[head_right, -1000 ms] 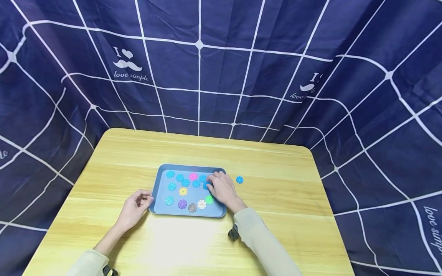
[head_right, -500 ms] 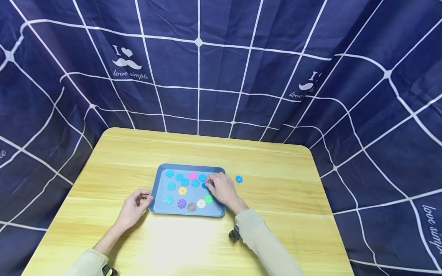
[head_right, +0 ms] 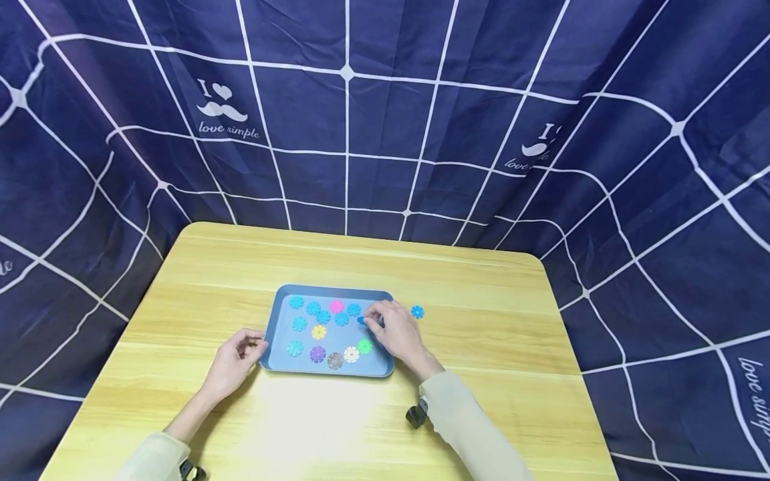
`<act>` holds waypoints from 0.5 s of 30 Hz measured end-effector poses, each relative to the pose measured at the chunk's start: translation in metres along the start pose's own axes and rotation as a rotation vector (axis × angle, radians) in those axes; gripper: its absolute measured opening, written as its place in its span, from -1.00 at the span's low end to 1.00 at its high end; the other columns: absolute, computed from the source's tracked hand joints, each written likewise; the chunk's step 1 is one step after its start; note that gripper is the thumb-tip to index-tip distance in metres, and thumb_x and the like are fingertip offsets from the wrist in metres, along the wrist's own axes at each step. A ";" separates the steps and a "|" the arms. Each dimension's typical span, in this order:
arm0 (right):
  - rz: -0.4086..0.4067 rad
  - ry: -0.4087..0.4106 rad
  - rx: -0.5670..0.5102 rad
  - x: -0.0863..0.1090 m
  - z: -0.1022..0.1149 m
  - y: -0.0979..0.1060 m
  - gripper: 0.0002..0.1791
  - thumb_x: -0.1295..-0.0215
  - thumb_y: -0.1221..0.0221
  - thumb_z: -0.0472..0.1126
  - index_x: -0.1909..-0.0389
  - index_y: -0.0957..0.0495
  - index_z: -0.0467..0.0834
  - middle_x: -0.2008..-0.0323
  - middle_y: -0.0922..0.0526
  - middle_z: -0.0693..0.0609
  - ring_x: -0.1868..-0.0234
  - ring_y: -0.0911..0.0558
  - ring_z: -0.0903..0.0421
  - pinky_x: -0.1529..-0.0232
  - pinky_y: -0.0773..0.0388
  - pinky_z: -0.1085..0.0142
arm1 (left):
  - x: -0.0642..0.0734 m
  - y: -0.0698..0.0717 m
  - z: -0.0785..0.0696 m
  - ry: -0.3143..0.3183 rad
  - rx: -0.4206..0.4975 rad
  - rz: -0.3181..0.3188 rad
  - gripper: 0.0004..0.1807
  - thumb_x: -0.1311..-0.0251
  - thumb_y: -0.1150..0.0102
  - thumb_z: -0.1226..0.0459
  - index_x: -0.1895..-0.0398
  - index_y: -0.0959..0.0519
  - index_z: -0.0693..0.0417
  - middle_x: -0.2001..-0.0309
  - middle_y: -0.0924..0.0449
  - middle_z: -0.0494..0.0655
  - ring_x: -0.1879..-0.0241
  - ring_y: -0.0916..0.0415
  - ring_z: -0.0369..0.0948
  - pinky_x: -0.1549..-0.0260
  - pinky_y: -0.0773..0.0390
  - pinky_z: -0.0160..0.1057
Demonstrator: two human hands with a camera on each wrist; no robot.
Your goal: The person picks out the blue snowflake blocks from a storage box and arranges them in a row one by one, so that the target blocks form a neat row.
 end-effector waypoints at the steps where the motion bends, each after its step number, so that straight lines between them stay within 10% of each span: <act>1: -0.006 -0.002 -0.002 0.001 0.000 0.002 -0.89 -0.40 -0.37 -0.06 0.24 -0.73 -0.01 0.36 -0.71 0.19 0.29 -0.58 0.22 0.24 -0.50 0.36 | 0.000 0.000 0.000 0.000 0.000 0.001 -0.76 -0.43 -0.25 0.38 -0.07 -0.62 0.33 0.13 -0.71 0.16 0.38 -0.50 -0.41 0.38 -0.56 -0.45; 15: -0.061 -0.126 -0.093 0.011 -0.012 0.029 -0.92 -0.35 -0.40 -0.14 0.21 -0.73 -0.03 0.35 -0.72 0.11 0.27 -0.63 0.16 0.20 -0.57 0.31 | 0.001 0.000 0.000 -0.009 -0.003 -0.003 -0.76 -0.42 -0.26 0.38 -0.07 -0.62 0.32 0.14 -0.72 0.14 0.38 -0.50 -0.40 0.38 -0.57 -0.45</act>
Point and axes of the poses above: each hand's wrist, its own x-axis away from the middle knuckle, its own y-axis out of the back of the hand, z = x × y, the point moved 1 cm from there along -x, towards the middle knuckle
